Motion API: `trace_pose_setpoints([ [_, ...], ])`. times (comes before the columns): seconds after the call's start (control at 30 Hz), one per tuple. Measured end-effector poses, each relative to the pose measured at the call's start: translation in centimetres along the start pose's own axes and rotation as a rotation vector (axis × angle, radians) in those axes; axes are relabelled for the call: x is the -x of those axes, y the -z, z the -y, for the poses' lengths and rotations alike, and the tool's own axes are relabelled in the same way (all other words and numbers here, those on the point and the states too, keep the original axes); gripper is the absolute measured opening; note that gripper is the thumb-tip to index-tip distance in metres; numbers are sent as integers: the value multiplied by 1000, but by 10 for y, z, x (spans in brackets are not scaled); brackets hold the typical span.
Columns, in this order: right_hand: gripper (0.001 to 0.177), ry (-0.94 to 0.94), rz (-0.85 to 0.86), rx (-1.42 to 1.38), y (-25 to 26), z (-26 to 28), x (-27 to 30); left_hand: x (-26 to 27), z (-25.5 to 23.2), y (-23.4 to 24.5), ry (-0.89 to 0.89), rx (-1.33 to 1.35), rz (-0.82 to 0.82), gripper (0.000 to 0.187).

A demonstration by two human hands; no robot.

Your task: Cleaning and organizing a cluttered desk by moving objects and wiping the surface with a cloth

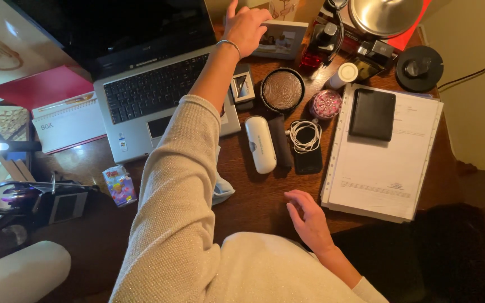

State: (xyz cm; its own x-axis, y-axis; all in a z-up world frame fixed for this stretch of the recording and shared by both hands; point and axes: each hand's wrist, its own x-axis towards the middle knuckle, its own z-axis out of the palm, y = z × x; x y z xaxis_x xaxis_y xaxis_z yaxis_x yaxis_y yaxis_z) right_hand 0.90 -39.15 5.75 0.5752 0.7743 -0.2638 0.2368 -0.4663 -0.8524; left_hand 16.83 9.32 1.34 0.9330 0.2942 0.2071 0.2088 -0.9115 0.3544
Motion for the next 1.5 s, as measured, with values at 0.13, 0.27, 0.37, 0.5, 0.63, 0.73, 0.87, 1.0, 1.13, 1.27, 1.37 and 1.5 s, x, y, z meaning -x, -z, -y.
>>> trace_pose_setpoints([
  [0.13, 27, -7, -10, 3, -1, -1, 2, 3, -13, 0, -16, 18, 24, 10],
  [0.27, 28, -18, 2, 15, -4, 3, 2, 5, -19, -5, 0, 34, 2, 13],
  [0.37, 27, 16, -6, 29, -10, -2, 1, -2, -4, -25, 10, -42, -59, 18],
  [0.5, 28, -37, 40, -17, -14, 7, 4, 5, -20, -3, 81, -73, -47, 18],
  [0.63, 30, -96, 80, 41, -17, 11, 4, 27, -45, 24, 132, -83, -50, 42],
  [0.73, 30, -61, 92, 48, -22, 11, 2, 52, -62, 30, 226, -79, -202, 54],
  [0.87, 28, 1, 90, 35, -31, 5, -1, 108, -105, 40, 284, 27, -479, 56],
  [1.0, 29, 80, 48, 113, -38, -8, -3, 191, -160, 72, 194, 239, -449, 38],
  [1.13, 25, 90, 39, 23, -40, -4, 1, 262, -190, 73, 144, 372, -414, 33],
  [1.27, 27, 77, -19, 86, -42, -15, -1, 318, -203, 64, 203, 398, -360, 31],
  [1.37, 26, 105, -130, 18, -27, -3, 1, 346, -209, 46, 258, 401, -320, 28],
  [1.5, 27, 81, -308, 58, 12, -11, 5, 355, -227, 41, 279, 453, -294, 27],
])
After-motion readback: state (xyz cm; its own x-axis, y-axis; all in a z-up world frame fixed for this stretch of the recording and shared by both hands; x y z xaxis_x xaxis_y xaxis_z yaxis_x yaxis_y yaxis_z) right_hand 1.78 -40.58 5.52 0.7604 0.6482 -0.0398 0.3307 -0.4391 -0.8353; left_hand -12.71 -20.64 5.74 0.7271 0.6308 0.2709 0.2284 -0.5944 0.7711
